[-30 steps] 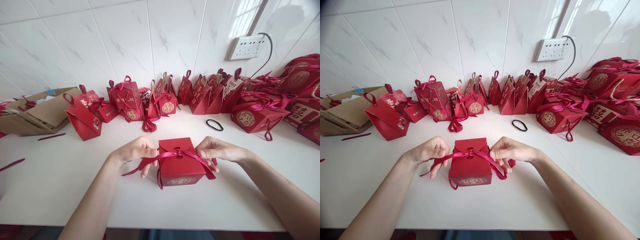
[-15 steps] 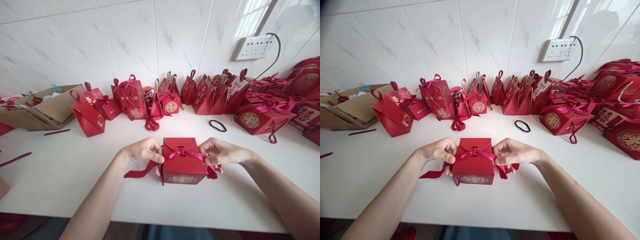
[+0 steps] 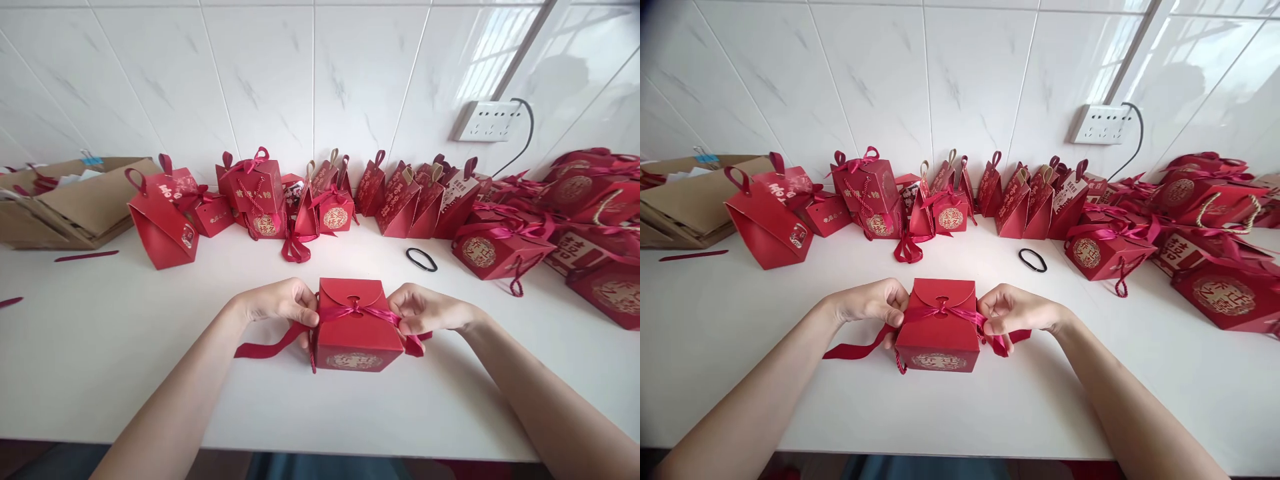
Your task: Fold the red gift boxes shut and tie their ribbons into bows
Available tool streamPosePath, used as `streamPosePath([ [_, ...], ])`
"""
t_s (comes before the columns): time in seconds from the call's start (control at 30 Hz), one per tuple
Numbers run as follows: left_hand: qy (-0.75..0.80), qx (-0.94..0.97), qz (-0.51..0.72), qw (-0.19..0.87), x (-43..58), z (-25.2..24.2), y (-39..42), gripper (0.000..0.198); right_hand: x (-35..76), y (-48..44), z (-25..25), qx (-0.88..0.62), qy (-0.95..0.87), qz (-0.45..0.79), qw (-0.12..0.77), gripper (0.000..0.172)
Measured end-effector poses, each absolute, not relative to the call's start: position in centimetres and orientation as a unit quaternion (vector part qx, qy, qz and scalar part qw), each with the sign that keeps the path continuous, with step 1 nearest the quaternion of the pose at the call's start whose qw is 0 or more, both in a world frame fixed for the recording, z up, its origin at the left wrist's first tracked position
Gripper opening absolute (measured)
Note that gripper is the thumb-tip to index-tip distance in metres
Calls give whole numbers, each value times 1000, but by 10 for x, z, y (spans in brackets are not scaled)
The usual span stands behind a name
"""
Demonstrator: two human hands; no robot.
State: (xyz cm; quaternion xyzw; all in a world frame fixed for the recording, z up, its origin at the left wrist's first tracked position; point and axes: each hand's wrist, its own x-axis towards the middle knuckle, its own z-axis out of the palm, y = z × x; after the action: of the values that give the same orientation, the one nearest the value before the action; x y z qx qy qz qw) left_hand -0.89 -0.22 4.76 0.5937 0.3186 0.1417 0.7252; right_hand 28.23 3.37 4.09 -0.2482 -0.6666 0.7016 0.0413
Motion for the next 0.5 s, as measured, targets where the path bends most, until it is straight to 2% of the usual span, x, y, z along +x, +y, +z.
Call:
streamPosePath([
  [0.1, 308, 588, 144, 734, -8, 46, -1, 41, 284, 35, 38, -235, -659, 713, 54, 30],
  [0.3, 307, 578, 156, 739, -8, 39, 1, 41, 287, 37, 31, -254, -640, 725, 18, 43],
  [0.5, 342, 577, 131, 730, -8, 27, 2, 53, 288, 41, 24, -244, -681, 690, -5, 51],
])
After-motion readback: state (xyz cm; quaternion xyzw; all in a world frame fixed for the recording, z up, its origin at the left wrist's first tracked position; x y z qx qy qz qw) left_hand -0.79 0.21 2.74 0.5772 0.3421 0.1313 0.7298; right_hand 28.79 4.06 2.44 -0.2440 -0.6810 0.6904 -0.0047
